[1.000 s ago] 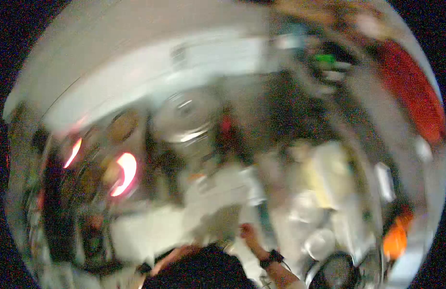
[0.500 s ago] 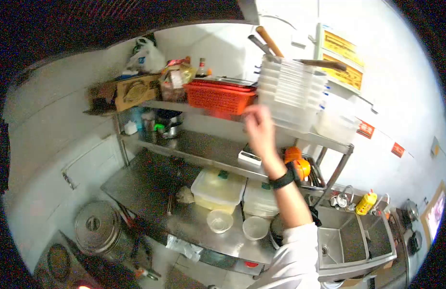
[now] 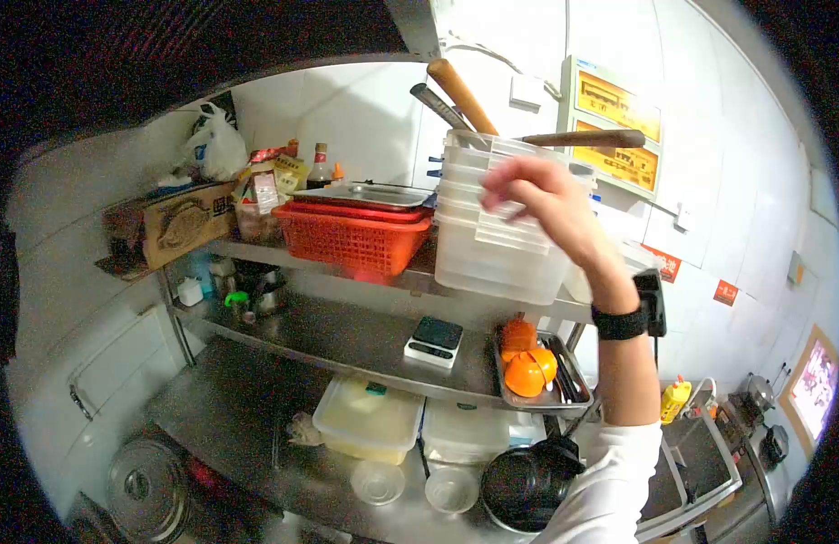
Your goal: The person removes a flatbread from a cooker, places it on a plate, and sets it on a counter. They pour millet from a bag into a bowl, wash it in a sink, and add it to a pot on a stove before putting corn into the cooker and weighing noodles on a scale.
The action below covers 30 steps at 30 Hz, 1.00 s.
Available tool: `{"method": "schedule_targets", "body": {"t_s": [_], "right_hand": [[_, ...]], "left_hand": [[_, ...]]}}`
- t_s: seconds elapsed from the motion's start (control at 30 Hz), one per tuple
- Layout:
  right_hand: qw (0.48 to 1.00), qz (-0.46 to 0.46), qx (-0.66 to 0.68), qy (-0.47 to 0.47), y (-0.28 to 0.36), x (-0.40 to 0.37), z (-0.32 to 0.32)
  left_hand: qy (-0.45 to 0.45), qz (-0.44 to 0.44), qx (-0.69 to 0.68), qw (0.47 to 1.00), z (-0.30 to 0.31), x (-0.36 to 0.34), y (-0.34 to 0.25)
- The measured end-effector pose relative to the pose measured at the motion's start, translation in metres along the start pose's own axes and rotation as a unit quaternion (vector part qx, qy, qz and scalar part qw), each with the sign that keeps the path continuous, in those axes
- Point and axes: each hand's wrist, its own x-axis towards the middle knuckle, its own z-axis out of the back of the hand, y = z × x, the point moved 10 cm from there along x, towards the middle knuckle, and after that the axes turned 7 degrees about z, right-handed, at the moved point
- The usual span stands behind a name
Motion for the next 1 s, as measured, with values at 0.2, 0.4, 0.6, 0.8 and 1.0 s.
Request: {"method": "schedule_targets", "body": {"t_s": [0.2, 0.4, 0.6, 0.8, 1.0], "right_hand": [[0.797, 0.406, -0.413, -0.169, 0.055, 0.087, -0.058], [0.636, 0.28, -0.709, -0.122, 0.043, 0.119, -0.068], [0.568, 0.043, -0.805, -0.165, 0.063, 0.123, 0.009], [0.687, -0.068, -0.719, 0.082, -0.074, 0.196, 0.01], [0.786, -0.254, -0.561, 0.064, -0.098, 0.182, 0.04]], "left_hand": [[0.096, 0.011, 0.145, 0.985, -0.131, 0.026, -0.036], [0.247, -0.124, 0.201, 0.94, -0.13, 0.078, -0.032], [0.256, -0.024, 0.207, 0.944, -0.112, 0.086, -0.073], [0.203, 0.08, 0.127, 0.968, -0.105, 0.089, -0.098], [0.299, -0.028, 0.384, 0.873, -0.07, 0.147, -0.064]]}}
